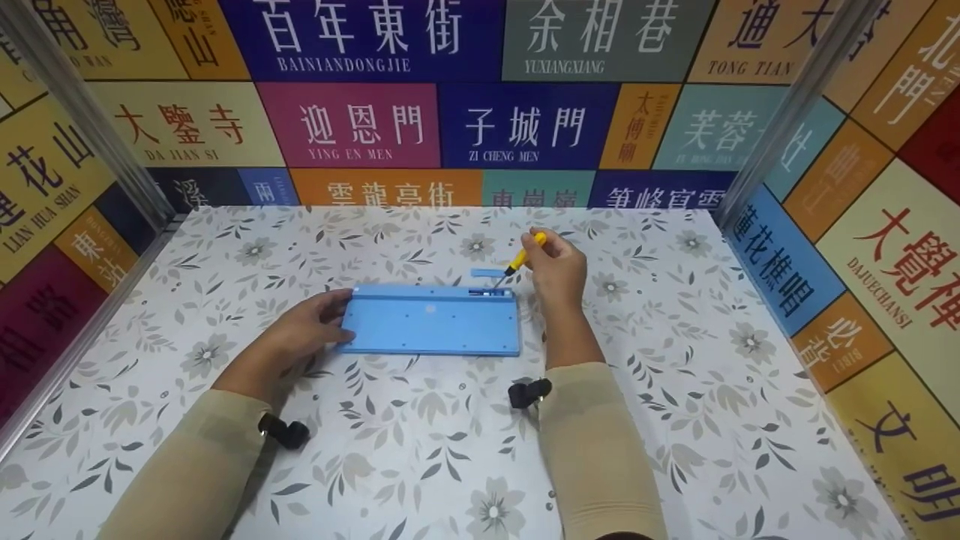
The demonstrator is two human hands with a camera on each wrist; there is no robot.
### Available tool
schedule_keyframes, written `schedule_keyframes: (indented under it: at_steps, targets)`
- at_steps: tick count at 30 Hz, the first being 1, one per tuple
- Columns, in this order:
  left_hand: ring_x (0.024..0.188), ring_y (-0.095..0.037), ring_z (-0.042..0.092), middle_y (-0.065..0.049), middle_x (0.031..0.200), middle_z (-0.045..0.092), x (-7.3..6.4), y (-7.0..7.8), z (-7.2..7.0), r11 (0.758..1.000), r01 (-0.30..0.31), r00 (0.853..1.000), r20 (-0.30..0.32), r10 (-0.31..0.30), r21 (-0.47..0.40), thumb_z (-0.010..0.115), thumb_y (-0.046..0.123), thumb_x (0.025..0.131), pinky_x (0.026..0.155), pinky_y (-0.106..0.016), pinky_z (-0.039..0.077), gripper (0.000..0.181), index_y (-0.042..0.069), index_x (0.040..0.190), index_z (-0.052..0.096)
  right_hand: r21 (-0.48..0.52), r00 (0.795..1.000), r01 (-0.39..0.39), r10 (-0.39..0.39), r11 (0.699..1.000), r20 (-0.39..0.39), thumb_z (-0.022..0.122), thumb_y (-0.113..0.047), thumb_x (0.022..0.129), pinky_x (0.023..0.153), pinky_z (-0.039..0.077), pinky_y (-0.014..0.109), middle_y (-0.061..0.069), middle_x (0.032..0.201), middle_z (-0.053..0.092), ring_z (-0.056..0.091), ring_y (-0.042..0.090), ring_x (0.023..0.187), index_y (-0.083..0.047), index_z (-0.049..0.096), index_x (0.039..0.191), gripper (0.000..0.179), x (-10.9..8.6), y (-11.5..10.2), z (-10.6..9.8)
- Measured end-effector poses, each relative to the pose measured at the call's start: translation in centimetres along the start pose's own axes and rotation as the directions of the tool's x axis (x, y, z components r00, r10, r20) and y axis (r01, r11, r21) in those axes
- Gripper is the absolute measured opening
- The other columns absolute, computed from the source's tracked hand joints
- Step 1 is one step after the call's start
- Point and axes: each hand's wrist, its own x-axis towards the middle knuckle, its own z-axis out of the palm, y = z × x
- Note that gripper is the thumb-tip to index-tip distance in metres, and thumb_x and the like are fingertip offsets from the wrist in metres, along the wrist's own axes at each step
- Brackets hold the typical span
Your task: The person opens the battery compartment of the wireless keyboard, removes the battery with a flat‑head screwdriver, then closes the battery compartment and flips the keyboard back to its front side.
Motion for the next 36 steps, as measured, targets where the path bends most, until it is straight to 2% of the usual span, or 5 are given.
schedule_keyframes:
  at_steps: [6,12,20,29,36]
  targets:
    - [0.156,-0.03,0.044,-0.013,0.162,0.049,0.0,-0.1,0.0,0.999,-0.004,1.0,0.007,0.005,-0.054,0.081,-0.002,0.086,0.132,-0.043,0.033,0.091,0.016,0.165,0.041,0.07,0.995,-0.084,0.087,0.994,-0.038,0.079,-0.041,0.094,0.099,0.062,0.024,0.003,0.139,0.069,0.072,0.018,0.123,-0.02,0.072,0.139,0.05,0.7,0.4,-0.7]
    - [0.157,-0.029,0.043,-0.014,0.163,0.048,0.0,-0.2,0.0,0.998,-0.022,1.0,0.013,0.023,-0.06,0.081,-0.001,0.087,0.131,-0.042,0.035,0.09,0.015,0.166,0.04,0.1,0.991,-0.114,0.121,0.988,-0.063,0.078,-0.04,0.095,0.092,0.063,0.021,0.001,0.131,0.07,0.072,0.016,0.115,-0.022,0.075,0.133,0.042,0.9,0.6,-0.9]
    - [0.157,-0.029,0.043,-0.012,0.164,0.049,0.0,-0.1,0.0,0.999,-0.009,1.0,0.01,0.009,-0.035,0.08,0.0,0.088,0.133,-0.043,0.033,0.089,0.016,0.166,0.04,0.122,0.988,-0.133,0.142,0.983,-0.062,0.079,-0.04,0.095,0.091,0.063,0.021,0.0,0.129,0.069,0.071,0.015,0.111,-0.021,0.074,0.136,0.045,1.1,0.9,-1.1]
    - [0.156,-0.029,0.044,-0.011,0.163,0.049,0.0,-0.1,0.1,0.998,0.001,1.0,0.014,0.0,-0.059,0.08,-0.002,0.088,0.133,-0.044,0.032,0.089,0.017,0.166,0.041,0.143,0.972,-0.209,0.221,0.968,-0.078,0.076,-0.041,0.096,0.097,0.061,0.021,-0.001,0.132,0.066,0.068,0.015,0.118,-0.025,0.073,0.138,0.045,1.2,1.3,-1.5]
    - [0.158,-0.03,0.042,-0.012,0.164,0.048,-0.1,0.0,0.0,0.997,-0.002,1.0,0.02,0.003,-0.081,0.079,-0.004,0.087,0.133,-0.044,0.032,0.09,0.016,0.166,0.04,0.144,0.968,-0.227,0.24,0.963,-0.078,0.076,-0.042,0.097,0.097,0.061,0.021,-0.001,0.133,0.066,0.068,0.014,0.119,-0.026,0.072,0.14,0.046,1.4,1.3,-1.5]
